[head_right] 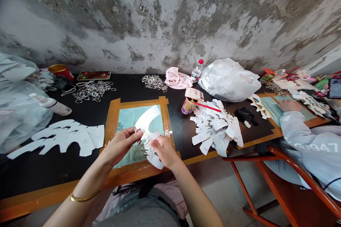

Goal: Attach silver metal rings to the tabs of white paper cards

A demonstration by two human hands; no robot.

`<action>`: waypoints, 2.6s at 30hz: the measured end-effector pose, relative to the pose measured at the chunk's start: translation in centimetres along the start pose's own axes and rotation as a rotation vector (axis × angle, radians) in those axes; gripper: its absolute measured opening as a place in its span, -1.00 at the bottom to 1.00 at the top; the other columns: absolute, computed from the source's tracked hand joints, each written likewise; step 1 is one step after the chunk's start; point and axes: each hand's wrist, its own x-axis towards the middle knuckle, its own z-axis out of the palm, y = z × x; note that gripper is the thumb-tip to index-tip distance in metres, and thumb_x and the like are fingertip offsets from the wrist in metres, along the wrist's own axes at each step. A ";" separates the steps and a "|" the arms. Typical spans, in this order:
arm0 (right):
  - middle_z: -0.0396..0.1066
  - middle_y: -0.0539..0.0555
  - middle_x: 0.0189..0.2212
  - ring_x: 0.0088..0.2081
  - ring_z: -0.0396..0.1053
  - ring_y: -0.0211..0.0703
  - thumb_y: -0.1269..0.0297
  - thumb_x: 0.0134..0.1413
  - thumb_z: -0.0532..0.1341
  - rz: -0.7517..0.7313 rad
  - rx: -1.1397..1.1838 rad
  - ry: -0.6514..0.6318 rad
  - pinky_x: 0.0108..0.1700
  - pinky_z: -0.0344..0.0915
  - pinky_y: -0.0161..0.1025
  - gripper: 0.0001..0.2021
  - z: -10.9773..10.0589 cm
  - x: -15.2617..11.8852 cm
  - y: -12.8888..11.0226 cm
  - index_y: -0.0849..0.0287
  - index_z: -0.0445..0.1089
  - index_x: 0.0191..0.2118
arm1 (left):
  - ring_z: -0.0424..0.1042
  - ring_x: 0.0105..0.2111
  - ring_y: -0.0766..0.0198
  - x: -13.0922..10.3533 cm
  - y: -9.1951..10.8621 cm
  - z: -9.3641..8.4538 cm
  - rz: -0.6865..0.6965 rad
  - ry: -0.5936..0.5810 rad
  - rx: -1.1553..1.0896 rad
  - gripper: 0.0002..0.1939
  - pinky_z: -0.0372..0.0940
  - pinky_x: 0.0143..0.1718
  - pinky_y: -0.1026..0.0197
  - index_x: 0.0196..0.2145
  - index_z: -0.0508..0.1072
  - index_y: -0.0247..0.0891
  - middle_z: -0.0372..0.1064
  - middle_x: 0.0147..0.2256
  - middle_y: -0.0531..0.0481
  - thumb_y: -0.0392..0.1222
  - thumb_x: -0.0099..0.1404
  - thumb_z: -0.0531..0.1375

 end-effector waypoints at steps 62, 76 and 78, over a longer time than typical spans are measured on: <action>0.41 0.11 -0.14 -0.06 0.30 -0.11 0.47 0.21 0.16 -0.825 -0.971 0.307 0.01 0.21 -0.11 -0.72 -2.1 2.6 0.6 0.09 0.40 0.00 | 0.36 -0.28 0.26 2.1 -1.3 1.6 0.130 0.092 -0.163 -0.70 0.25 -0.14 0.23 -0.30 0.44 -0.33 0.42 -0.33 -0.04 0.02 0.26 0.24; 0.48 0.11 -0.30 -0.28 0.42 -0.10 -0.12 -0.06 0.32 0.179 0.208 -0.020 -0.18 0.29 -0.21 -0.49 -2.3 5.5 -1.3 0.25 0.45 -0.16 | 0.33 -0.30 0.20 1.1 -1.5 2.5 0.247 0.142 0.246 -0.67 0.23 -0.28 0.23 -0.32 0.33 -0.30 0.35 -0.37 -0.04 0.07 0.31 0.13; 0.50 0.11 -0.35 -0.32 0.42 -0.12 -0.04 -0.16 0.40 0.220 0.211 -0.021 -0.22 0.28 -0.23 -0.53 -2.1 5.7 -1.4 0.27 0.50 -0.23 | 0.33 -0.33 0.22 1.1 -1.8 2.2 0.268 0.160 0.308 -0.67 0.22 -0.31 0.25 -0.31 0.34 -0.29 0.35 -0.37 -0.03 0.07 0.32 0.11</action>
